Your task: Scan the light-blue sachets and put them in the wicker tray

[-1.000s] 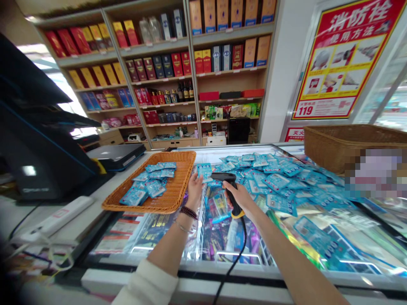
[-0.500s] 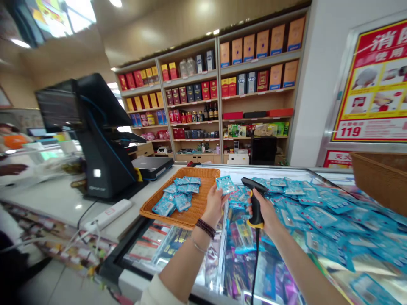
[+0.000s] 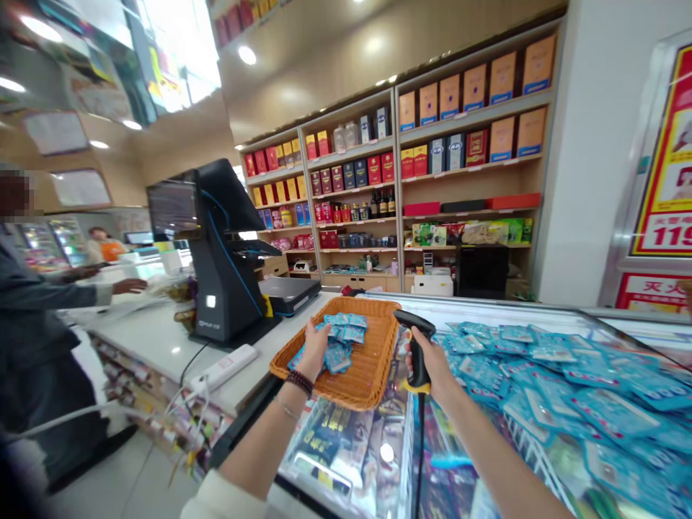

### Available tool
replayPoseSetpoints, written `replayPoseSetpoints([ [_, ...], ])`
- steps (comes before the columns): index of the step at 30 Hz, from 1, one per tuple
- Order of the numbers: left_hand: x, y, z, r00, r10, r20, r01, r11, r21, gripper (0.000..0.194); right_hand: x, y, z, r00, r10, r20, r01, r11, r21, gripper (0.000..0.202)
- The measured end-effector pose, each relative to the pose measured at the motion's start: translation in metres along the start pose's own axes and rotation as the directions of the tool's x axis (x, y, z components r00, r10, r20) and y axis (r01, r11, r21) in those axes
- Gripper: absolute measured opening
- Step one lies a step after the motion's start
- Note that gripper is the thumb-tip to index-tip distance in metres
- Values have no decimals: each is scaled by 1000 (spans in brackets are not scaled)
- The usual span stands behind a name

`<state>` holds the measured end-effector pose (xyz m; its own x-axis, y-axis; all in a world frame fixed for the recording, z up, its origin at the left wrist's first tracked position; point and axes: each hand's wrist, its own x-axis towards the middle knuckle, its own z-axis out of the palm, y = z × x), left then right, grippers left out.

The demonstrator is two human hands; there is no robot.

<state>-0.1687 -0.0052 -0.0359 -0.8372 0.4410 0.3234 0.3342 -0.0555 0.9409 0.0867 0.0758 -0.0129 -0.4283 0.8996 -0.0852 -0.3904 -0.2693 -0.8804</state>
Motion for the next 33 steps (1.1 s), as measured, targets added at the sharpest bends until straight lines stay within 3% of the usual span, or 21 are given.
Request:
replayPoseSetpoints([
  [2, -5, 11, 4, 999, 40, 5, -40, 993, 109, 67, -2, -6, -9, 1000, -15, -24, 15, 1000, -5, 25],
  [4, -16, 24, 20, 983, 169, 69, -177, 976, 128, 63, -5, -15, -23, 998, -37, -52, 37, 999, 2, 25],
  [7, -41, 42, 59, 903, 382, 200, -393, 919, 21, 51, -12, -32, -52, 991, -78, -106, 83, 996, 43, 22],
  [10, -74, 52, 103, 801, 480, 357, -472, 874, -115, 38, -21, -45, -83, 976, -101, -192, 116, 991, 70, 21],
  [12, -97, 53, 130, 768, 455, 451, -425, 889, -172, 32, -27, -50, -102, 962, -101, -253, 124, 990, 74, 21],
  [17, -148, 44, 178, 789, 243, 565, -216, 969, -116, 26, -34, -46, -137, 949, -93, -302, 124, 989, 85, 25],
  [21, -172, 40, 204, 785, 173, 595, -231, 973, 22, 36, -31, -39, -147, 949, -78, -305, 111, 989, 94, 28],
  [24, -179, 42, 221, 816, 75, 573, -195, 969, 152, 49, -25, -34, -149, 937, -91, -338, 127, 988, 84, 26],
  [28, -172, 41, 230, 854, -15, 520, -114, 970, 215, 54, -20, -28, -151, 929, -117, -352, 145, 988, 54, 23],
  [33, -154, 24, 213, 795, 5, 606, -61, 995, 73, 32, -22, -22, -146, 931, -144, -336, 153, 988, 2, 26],
])
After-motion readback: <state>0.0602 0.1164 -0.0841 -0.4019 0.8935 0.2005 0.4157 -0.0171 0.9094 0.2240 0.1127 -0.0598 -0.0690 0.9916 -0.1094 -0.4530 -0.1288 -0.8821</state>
